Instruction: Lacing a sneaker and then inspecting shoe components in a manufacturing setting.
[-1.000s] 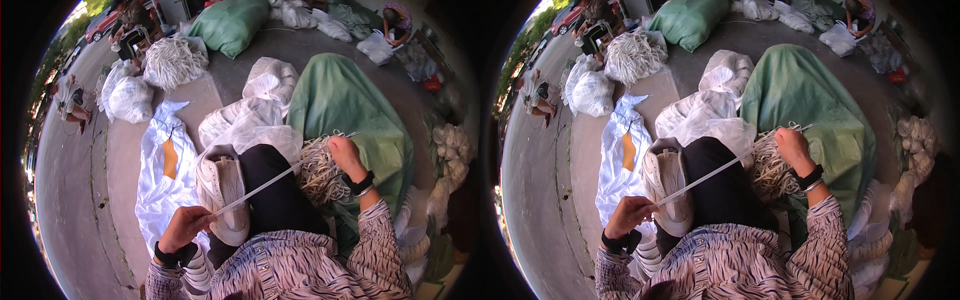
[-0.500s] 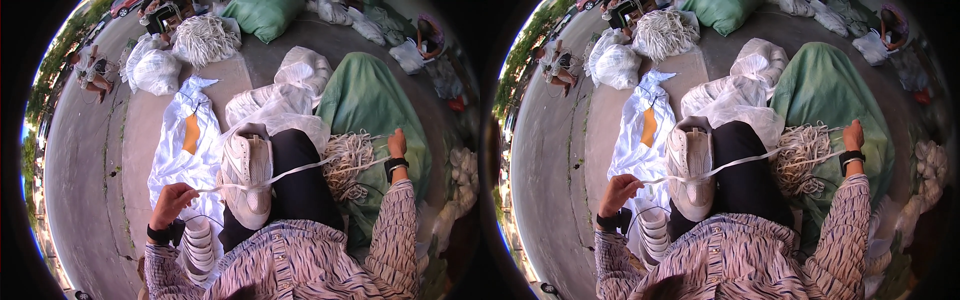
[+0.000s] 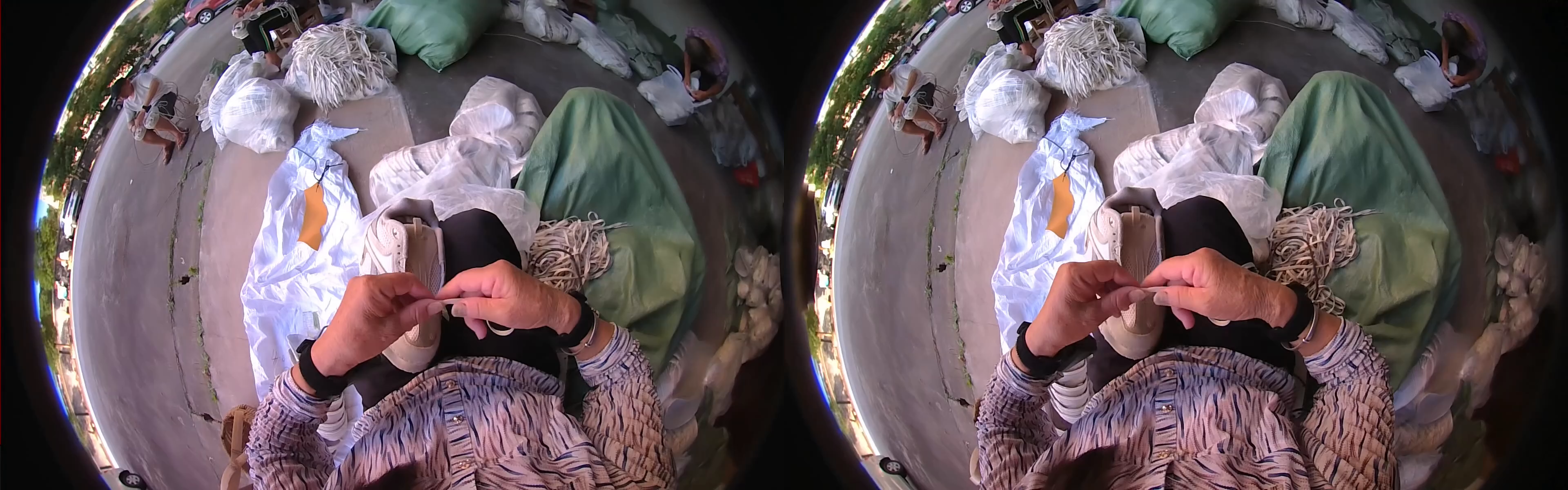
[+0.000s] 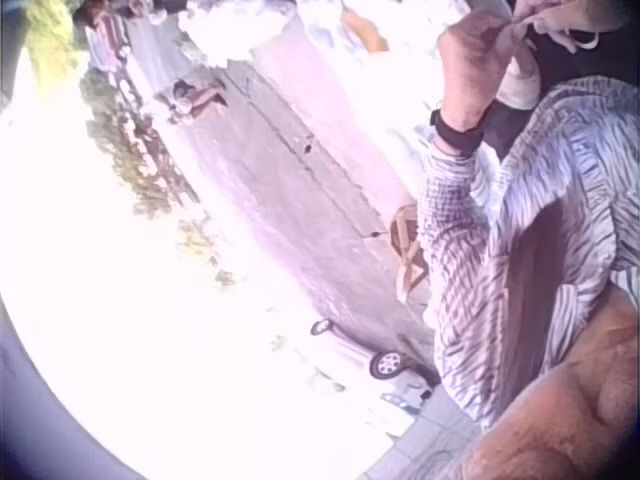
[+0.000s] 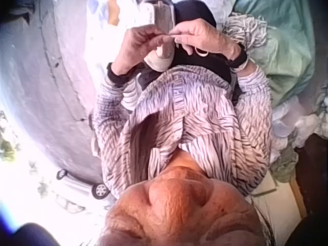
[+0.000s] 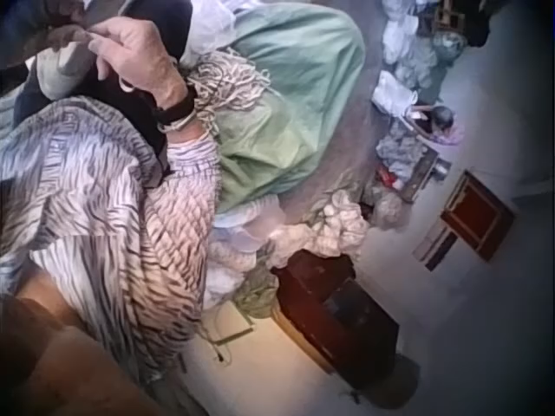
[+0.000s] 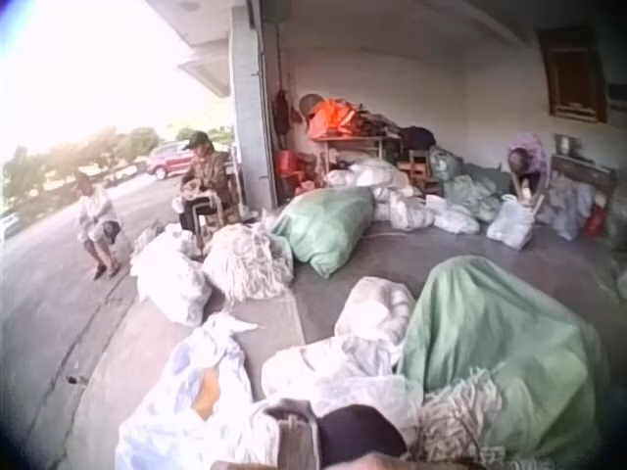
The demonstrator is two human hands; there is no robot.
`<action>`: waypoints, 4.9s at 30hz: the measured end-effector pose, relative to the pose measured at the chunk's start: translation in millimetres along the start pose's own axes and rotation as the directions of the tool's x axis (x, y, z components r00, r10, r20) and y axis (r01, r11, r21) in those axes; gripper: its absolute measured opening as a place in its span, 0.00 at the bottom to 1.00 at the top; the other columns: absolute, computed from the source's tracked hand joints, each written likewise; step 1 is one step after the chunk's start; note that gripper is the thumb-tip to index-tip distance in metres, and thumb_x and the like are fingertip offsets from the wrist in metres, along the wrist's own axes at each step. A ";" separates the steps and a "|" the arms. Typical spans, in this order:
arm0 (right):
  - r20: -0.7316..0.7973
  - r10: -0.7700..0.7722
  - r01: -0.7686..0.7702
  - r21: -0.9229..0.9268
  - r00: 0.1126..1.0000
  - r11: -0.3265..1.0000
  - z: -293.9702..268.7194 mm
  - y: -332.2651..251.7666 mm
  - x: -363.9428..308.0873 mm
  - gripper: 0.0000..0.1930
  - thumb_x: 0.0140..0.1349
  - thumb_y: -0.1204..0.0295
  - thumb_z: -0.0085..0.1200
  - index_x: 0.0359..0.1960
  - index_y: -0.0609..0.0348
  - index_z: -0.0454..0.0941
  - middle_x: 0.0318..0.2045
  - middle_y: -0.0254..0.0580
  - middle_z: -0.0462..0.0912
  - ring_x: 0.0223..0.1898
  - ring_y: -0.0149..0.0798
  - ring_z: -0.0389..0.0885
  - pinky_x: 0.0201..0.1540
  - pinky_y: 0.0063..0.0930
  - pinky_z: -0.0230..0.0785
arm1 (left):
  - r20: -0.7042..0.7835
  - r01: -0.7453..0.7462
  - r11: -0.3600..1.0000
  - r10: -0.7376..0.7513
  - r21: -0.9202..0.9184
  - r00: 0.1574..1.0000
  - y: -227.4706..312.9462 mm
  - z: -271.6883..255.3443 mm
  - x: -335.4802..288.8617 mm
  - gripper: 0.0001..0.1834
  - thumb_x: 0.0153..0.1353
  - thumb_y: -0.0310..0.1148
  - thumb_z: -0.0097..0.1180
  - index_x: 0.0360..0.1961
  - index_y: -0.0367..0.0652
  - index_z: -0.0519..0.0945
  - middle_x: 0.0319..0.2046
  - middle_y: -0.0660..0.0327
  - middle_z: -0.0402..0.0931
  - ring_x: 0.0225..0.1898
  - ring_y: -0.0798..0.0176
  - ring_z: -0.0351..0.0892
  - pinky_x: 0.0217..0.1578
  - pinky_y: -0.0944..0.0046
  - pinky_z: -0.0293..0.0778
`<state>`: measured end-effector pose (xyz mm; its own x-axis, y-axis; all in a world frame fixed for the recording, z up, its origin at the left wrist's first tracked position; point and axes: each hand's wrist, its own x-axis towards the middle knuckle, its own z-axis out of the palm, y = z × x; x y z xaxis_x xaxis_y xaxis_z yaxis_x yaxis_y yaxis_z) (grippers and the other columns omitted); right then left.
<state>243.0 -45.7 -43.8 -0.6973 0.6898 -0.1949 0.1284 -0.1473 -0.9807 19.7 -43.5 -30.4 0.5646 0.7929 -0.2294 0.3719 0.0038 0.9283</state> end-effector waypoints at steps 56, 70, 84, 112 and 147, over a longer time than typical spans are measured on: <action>-0.541 -0.134 0.045 -0.173 0.831 0.984 21.2 63.2 29.9 0.04 0.56 0.77 0.52 0.31 0.65 0.73 0.20 0.41 0.80 0.23 0.30 0.79 0.28 0.23 0.71 | -0.510 0.012 0.886 0.256 0.464 0.822 -68.2 21.2 8.6 0.29 0.41 0.20 0.64 0.48 0.47 0.72 0.60 0.53 0.61 0.60 0.50 0.59 0.59 0.54 0.57; -0.534 -0.194 -0.133 -0.514 0.823 0.847 32.4 58.9 46.2 0.02 0.52 0.79 0.50 0.26 0.62 0.70 0.20 0.52 0.77 0.26 0.55 0.78 0.27 0.41 0.70 | -0.495 -0.030 0.861 0.319 0.507 0.808 -84.6 15.8 25.9 0.28 0.38 0.30 0.65 0.43 0.46 0.69 0.61 0.48 0.57 0.56 0.44 0.59 0.55 0.52 0.57; -0.542 -0.158 -0.205 -0.549 0.825 0.810 36.2 50.6 54.2 0.03 0.47 0.82 0.50 0.24 0.64 0.69 0.18 0.54 0.75 0.25 0.56 0.78 0.27 0.41 0.70 | -0.514 -0.054 0.870 0.339 0.491 0.788 -87.9 14.6 24.7 0.28 0.38 0.32 0.65 0.44 0.48 0.70 0.61 0.49 0.58 0.54 0.44 0.60 0.54 0.51 0.58; -0.632 0.067 -0.244 -0.197 0.772 0.950 56.3 59.7 46.3 0.01 0.54 0.80 0.50 0.28 0.65 0.72 0.19 0.48 0.79 0.15 0.41 0.78 0.21 0.33 0.70 | -0.313 -0.229 0.819 0.436 0.525 0.844 -95.8 14.8 -4.2 0.36 0.42 0.23 0.63 0.57 0.51 0.70 0.62 0.46 0.55 0.62 0.40 0.56 0.59 0.49 0.57; -0.135 0.066 -0.014 0.350 0.989 0.937 -19.8 45.9 -16.0 0.13 0.59 0.68 0.52 0.26 0.68 0.79 0.54 0.56 0.70 0.38 0.37 0.80 0.25 0.21 0.75 | -0.359 -0.258 0.475 -0.136 -0.842 0.923 -23.1 -17.9 8.5 0.05 0.68 0.35 0.43 0.40 0.47 0.69 0.17 0.73 0.52 0.16 0.77 0.49 0.21 0.72 0.53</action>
<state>274.0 -49.4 -85.9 -0.5857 0.7680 -0.2590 -0.1162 -0.3958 -0.9109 2.7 -26.0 -48.6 0.2056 0.9505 -0.2330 -0.5891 0.3103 0.7461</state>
